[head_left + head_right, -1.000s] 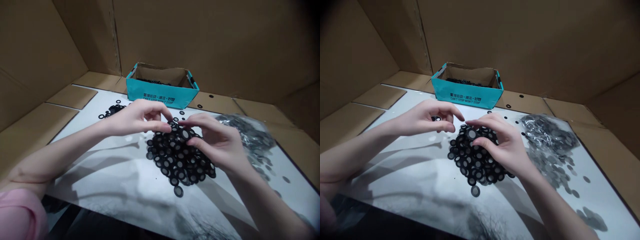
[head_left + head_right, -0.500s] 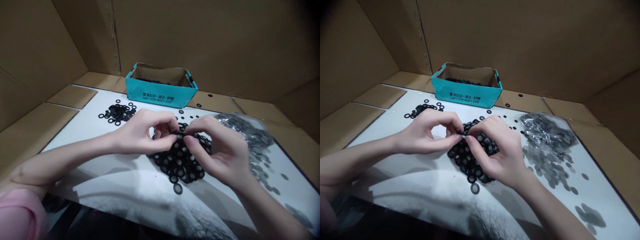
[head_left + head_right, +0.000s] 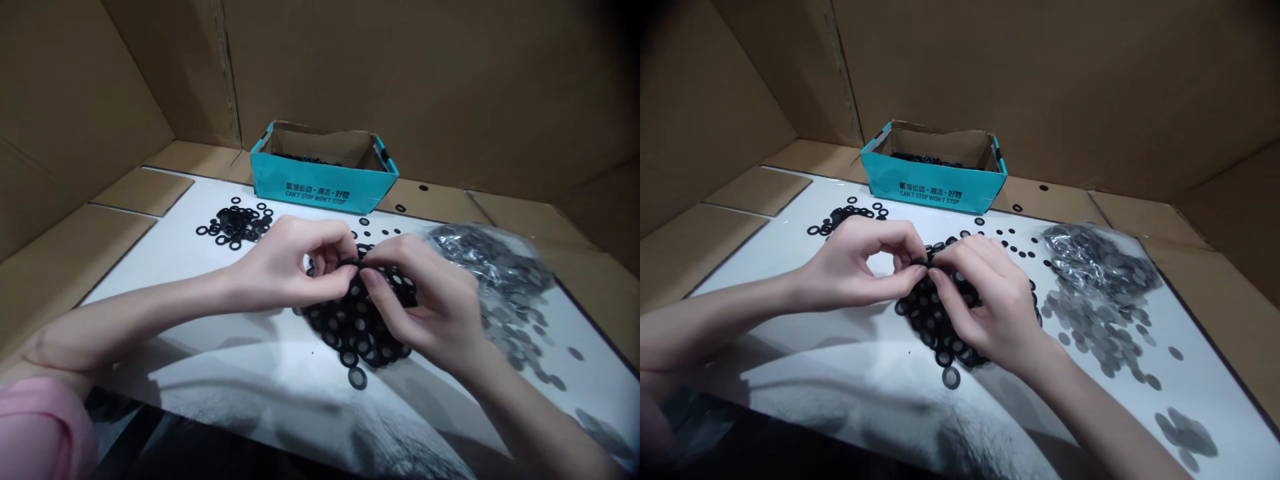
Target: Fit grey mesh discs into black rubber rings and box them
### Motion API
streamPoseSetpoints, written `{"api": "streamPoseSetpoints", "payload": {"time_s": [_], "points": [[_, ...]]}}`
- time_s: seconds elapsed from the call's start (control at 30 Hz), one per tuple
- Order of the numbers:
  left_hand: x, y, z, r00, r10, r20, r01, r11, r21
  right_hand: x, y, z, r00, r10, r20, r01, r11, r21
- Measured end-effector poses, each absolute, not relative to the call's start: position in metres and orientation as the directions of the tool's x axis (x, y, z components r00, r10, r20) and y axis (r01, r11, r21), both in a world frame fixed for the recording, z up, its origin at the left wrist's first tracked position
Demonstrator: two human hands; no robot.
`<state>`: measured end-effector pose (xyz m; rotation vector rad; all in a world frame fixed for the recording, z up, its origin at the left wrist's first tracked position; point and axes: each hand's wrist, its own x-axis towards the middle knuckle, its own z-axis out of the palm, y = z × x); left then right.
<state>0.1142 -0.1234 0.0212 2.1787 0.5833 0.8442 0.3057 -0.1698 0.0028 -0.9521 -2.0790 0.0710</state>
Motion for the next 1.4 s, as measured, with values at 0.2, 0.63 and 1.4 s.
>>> {"api": "streamPoseSetpoints", "payload": {"time_s": [0.2, 0.63, 1.4], "points": [[0.111, -0.125, 0.03, 0.69, 0.527, 0.495, 0.123, -0.76, 0.638, 0.308, -0.167, -0.002, -0.222, 0.83, 0.512, 0.384, 0.557, -0.736], [0.107, -0.124, 0.022, 0.708, 0.244, 0.663, 0.29, -0.956, 0.041, 0.314, -0.167, -0.013, -0.365, 0.893, 0.262, 0.038, 0.296, -0.955], [0.111, -0.123, 0.03, 0.759, 0.559, 0.333, 0.044, -0.555, 0.831, 0.307, -0.171, -0.003, -0.398, 0.705, 0.587, 0.32, 0.707, -0.631]]}}
